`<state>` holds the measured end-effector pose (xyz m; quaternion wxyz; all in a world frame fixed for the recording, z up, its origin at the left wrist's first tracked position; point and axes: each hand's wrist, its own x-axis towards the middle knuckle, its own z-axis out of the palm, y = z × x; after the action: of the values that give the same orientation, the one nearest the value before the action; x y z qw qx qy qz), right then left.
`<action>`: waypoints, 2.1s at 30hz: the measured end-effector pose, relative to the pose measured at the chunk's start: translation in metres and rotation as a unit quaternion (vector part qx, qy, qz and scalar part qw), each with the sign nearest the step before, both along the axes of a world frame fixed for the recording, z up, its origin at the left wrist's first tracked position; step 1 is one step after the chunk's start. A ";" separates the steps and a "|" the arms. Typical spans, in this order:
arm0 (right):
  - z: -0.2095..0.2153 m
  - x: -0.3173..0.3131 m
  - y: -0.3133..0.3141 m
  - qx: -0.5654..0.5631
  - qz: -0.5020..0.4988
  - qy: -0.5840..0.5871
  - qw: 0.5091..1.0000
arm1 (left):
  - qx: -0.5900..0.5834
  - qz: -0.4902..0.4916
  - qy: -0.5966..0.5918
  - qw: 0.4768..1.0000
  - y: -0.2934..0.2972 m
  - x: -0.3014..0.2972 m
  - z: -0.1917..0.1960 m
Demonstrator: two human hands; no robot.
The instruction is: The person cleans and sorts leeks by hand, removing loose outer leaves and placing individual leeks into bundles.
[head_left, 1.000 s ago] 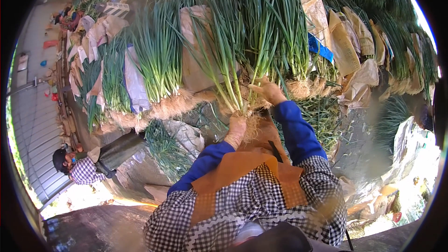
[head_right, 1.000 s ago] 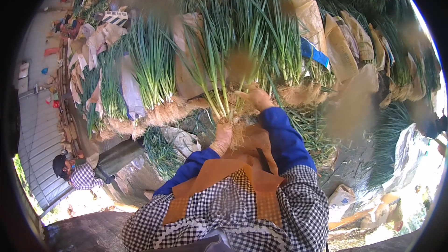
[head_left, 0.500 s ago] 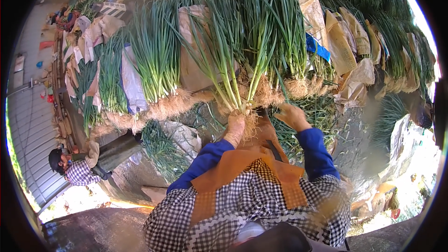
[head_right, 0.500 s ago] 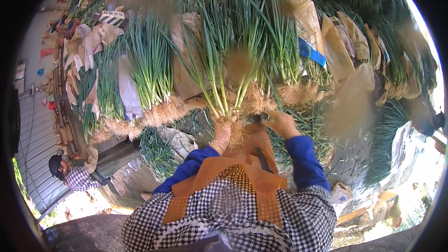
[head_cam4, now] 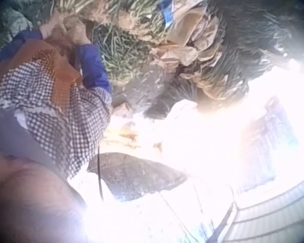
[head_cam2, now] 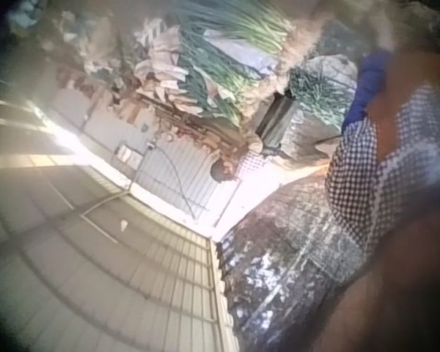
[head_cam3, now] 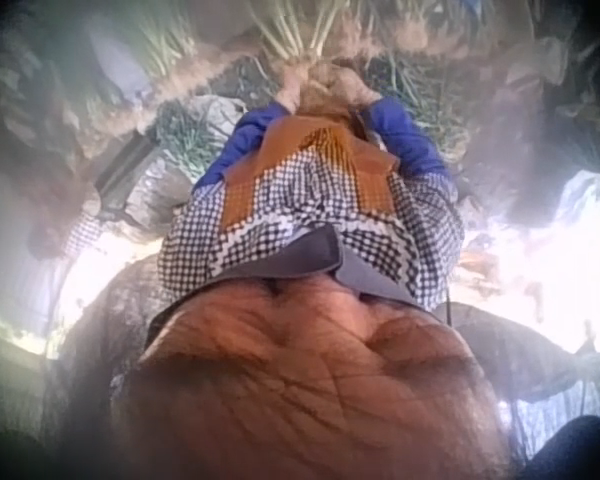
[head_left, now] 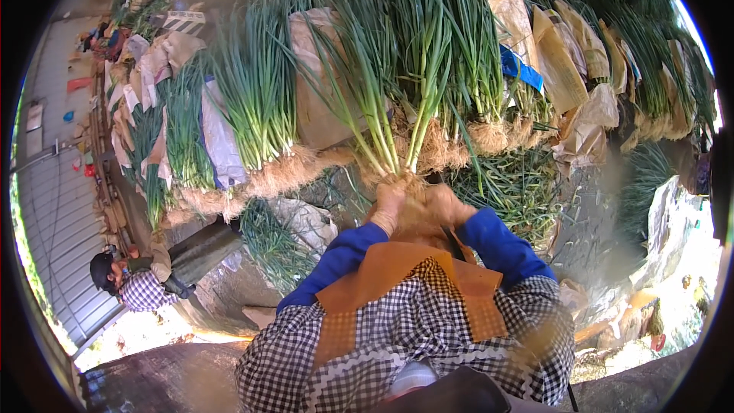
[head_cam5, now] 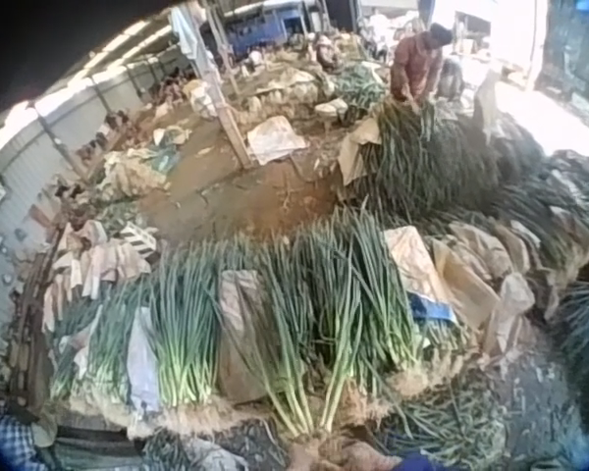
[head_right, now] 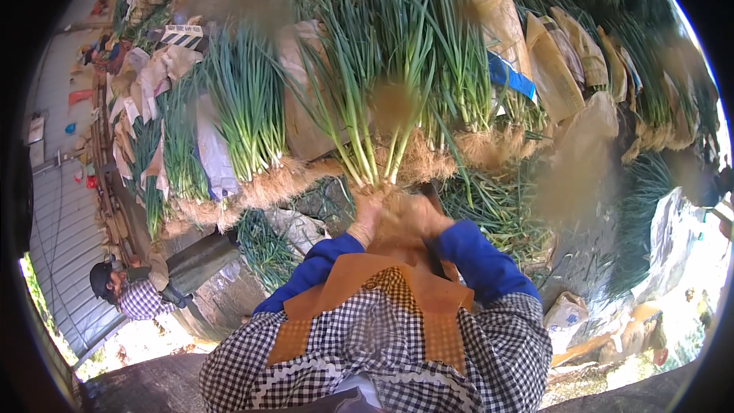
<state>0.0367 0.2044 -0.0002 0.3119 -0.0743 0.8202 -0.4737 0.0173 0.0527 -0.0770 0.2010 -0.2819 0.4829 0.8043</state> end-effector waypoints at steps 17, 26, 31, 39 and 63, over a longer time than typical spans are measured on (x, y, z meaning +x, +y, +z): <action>-0.109 -0.042 -0.027 -0.185 -0.443 -0.134 0.867 | -0.056 -0.206 -0.062 0.975 -0.015 -0.043 -0.027; -0.104 -0.048 0.007 -0.111 -0.448 -0.095 0.882 | 0.112 -0.188 -0.111 0.970 -0.021 -0.026 0.030; -0.158 -0.082 0.003 -0.021 -0.400 -0.048 0.915 | 0.102 -0.091 -0.210 0.968 -0.034 -0.020 0.002; -0.184 -0.126 0.068 0.107 -0.314 -0.090 0.939 | 0.502 -0.120 0.009 0.857 -0.029 -0.089 0.155; -0.084 -0.095 0.004 0.405 -0.173 0.036 0.897 | -0.058 -0.212 -0.116 0.969 -0.006 0.027 -0.014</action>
<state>-0.0583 0.2085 -0.0840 0.1989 0.1844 0.9516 -0.1443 0.0444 0.0469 -0.0914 0.4044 -0.2755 0.5510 0.6759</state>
